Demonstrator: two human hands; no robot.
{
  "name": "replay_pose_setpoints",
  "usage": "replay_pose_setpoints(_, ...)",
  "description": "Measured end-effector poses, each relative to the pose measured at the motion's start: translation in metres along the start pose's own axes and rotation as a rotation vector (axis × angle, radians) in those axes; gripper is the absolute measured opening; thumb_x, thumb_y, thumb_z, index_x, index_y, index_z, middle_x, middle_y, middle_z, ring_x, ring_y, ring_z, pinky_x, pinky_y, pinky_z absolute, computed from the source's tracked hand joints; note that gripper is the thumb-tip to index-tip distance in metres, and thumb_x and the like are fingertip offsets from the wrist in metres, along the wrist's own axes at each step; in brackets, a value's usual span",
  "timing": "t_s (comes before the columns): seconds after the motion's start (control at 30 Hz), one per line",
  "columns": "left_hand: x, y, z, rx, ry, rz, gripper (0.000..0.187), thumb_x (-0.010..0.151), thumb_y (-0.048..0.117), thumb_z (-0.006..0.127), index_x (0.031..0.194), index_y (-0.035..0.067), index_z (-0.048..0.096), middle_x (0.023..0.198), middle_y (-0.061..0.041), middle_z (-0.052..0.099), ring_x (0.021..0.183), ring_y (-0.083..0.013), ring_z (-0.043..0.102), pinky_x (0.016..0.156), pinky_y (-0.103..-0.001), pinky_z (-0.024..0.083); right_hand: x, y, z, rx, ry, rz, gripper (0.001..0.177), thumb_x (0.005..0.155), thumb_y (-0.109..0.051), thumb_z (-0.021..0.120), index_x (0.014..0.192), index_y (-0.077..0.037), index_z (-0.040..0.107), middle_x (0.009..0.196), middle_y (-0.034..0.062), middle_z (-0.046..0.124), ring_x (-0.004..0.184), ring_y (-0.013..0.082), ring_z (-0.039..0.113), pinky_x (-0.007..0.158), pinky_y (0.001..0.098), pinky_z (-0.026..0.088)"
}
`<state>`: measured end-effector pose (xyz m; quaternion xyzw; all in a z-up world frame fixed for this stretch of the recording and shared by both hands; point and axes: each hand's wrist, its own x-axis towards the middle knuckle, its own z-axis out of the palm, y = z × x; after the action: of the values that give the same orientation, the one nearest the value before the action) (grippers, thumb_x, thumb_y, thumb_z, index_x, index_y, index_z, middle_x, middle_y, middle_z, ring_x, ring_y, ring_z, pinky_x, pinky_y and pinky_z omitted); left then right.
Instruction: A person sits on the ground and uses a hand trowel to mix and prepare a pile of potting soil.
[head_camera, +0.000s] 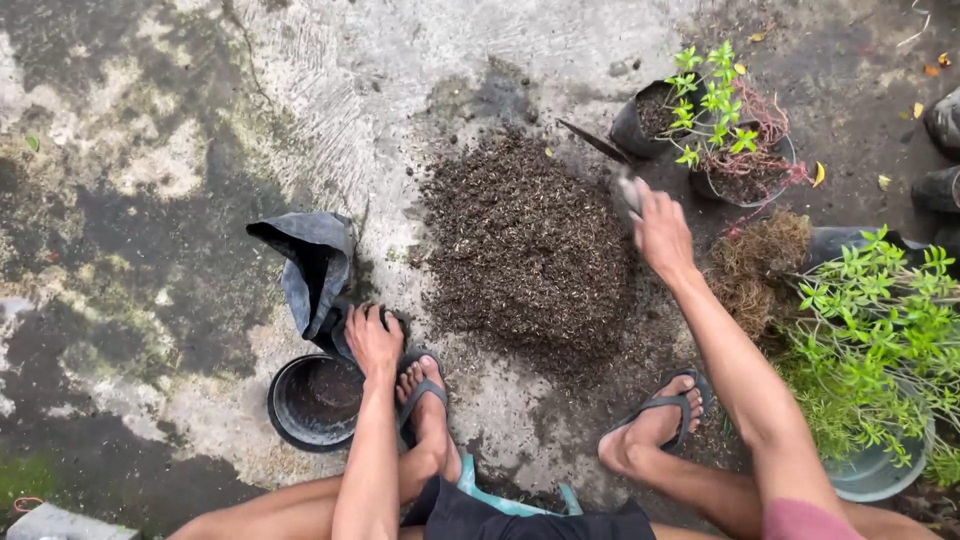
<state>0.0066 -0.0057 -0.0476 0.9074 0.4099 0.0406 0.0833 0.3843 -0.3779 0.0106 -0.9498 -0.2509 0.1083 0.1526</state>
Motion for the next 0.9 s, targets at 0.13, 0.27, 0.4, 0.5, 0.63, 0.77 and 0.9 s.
replay_pose_setpoints(0.13, -0.001, 0.001, -0.002, 0.006, 0.009, -0.015, 0.026, 0.084, 0.025, 0.068, 0.102, 0.009, 0.077, 0.116, -0.012, 0.073, 0.127, -0.0314, 0.063, 0.098, -0.046, 0.052, 0.076, -0.032, 0.033, -0.166, 0.058, -0.107, 0.055, 0.099, -0.019, 0.066, 0.150, -0.010, 0.047, 0.110, 0.0142, 0.059, 0.095, 0.0369, 0.063, 0.072, 0.0508, 0.063)
replay_pose_setpoints(0.27, -0.003, 0.002, -0.006, -0.013, 0.000, -0.042, 0.026, 0.084, 0.026, 0.067, 0.103, 0.011, 0.077, 0.116, -0.012, 0.072, 0.128, -0.0320, 0.062, 0.100, -0.047, 0.051, 0.148, -0.019, 0.074, -0.098, 0.057, -0.007, 0.057, 0.102, -0.020, 0.063, 0.154, -0.009, 0.041, 0.117, 0.0203, 0.054, 0.099, 0.0438, 0.060, 0.076, 0.0563, 0.062)
replay_pose_setpoints(0.4, 0.003, 0.008, -0.012, -0.039, -0.023, -0.059, 0.024, 0.087, 0.024, 0.065, 0.103, 0.010, 0.077, 0.116, -0.011, 0.072, 0.128, -0.0323, 0.062, 0.101, -0.048, 0.051, 0.166, -0.010, 0.076, -0.117, -0.071, -0.003, 0.055, 0.101, -0.023, 0.064, 0.153, -0.024, 0.045, 0.118, 0.0118, 0.054, 0.100, 0.0421, 0.060, 0.079, 0.0565, 0.062)
replay_pose_setpoints(0.5, 0.000, -0.002, 0.001, -0.022, 0.007, -0.050, 0.023, 0.085, 0.025, 0.067, 0.100, 0.012, 0.077, 0.113, -0.011, 0.072, 0.125, -0.0311, 0.064, 0.100, -0.047, 0.052, 0.143, 0.021, 0.095, -0.151, -0.160, -0.203, 0.053, 0.101, -0.024, 0.061, 0.151, -0.037, 0.049, 0.120, 0.0041, 0.059, 0.101, 0.0400, 0.061, 0.081, 0.0569, 0.061)
replay_pose_setpoints(0.63, -0.005, -0.008, 0.002, -0.026, 0.025, -0.006, 0.021, 0.085, 0.026, 0.068, 0.099, 0.014, 0.077, 0.112, -0.010, 0.072, 0.122, -0.0306, 0.065, 0.099, -0.046, 0.053, 0.083, 0.019, 0.054, -0.144, -0.240, -0.270, 0.051, 0.101, -0.023, 0.059, 0.150, -0.034, 0.050, 0.125, 0.0045, 0.062, 0.104, 0.0412, 0.061, 0.086, 0.0570, 0.060)
replay_pose_setpoints(0.77, -0.001, -0.012, 0.007, -0.018, 0.045, -0.026, 0.022, 0.084, 0.027, 0.067, 0.097, 0.013, 0.077, 0.111, -0.012, 0.073, 0.123, -0.0312, 0.065, 0.099, -0.046, 0.053, 0.053, 0.017, 0.028, -0.086, -0.280, -0.280, 0.052, 0.099, -0.019, 0.060, 0.149, -0.031, 0.052, 0.123, 0.0058, 0.064, 0.104, 0.0402, 0.061, 0.085, 0.0565, 0.059)
replay_pose_setpoints(0.9, -0.006, -0.006, 0.004, -0.036, 0.044, -0.020, 0.024, 0.083, 0.028, 0.068, 0.097, 0.011, 0.077, 0.112, -0.013, 0.073, 0.124, -0.0325, 0.065, 0.098, -0.047, 0.053, 0.026, 0.037, 0.024, -0.081, -0.281, -0.261, 0.055, 0.099, -0.020, 0.059, 0.153, -0.030, 0.049, 0.120, 0.0078, 0.063, 0.101, 0.0421, 0.061, 0.086, 0.0571, 0.061)
